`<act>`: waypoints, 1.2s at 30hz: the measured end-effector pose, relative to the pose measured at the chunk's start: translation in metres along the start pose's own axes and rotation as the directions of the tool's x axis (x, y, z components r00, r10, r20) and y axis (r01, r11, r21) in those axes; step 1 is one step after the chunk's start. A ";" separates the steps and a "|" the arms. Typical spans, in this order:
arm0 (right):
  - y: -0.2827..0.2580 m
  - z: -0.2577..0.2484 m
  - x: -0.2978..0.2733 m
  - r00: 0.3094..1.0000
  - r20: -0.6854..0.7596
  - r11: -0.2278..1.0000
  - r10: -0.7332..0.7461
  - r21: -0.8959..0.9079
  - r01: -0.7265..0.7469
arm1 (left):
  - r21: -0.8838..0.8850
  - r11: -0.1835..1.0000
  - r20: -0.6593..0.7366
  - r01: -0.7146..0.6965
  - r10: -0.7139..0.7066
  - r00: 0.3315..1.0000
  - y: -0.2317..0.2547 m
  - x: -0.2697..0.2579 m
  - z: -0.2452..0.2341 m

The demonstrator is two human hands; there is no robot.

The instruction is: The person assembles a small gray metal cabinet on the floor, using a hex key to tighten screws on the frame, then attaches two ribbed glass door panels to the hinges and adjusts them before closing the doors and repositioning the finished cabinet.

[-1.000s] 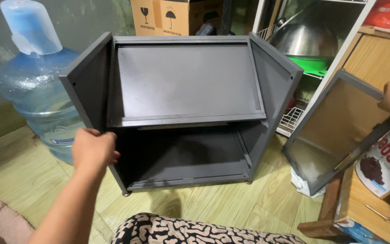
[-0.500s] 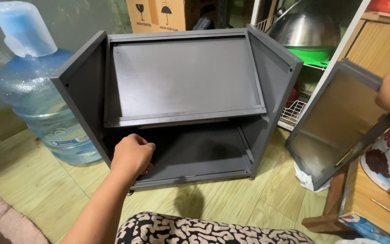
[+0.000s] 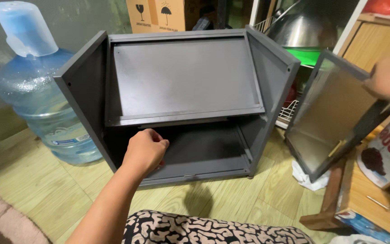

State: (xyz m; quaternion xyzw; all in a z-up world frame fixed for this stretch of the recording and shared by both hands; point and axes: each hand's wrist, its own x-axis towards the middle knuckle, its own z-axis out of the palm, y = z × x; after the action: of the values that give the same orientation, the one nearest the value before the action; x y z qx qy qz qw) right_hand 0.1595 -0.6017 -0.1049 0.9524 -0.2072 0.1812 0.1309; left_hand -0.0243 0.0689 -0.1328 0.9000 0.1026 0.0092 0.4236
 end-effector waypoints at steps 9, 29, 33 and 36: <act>0.019 -0.180 -0.055 0.994 0.113 0.975 -0.012 0.223 -0.013 | -0.150 0.984 0.099 -0.093 0.109 0.989 0.030 -0.025 0.015; 0.101 -0.297 -0.190 0.896 0.398 0.257 -0.198 0.903 -0.345 | -0.499 0.704 0.818 0.505 0.191 0.542 -0.001 -0.082 0.077; 0.050 -0.269 -0.218 0.911 0.345 0.251 -0.224 0.924 -0.288 | -0.618 0.639 0.672 0.458 0.126 0.730 -0.023 -0.065 0.050; 0.009 -0.244 -0.236 0.892 0.375 0.230 -0.251 0.919 -0.321 | -0.757 0.526 0.494 0.388 0.073 0.866 -0.044 -0.045 0.021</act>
State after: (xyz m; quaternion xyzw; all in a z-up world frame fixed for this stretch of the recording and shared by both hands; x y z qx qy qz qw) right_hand -0.1150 -0.4483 0.0218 0.8320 -0.0957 0.0476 -0.5444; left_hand -0.0744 0.0713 -0.1768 0.5459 0.0641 -0.2000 0.8111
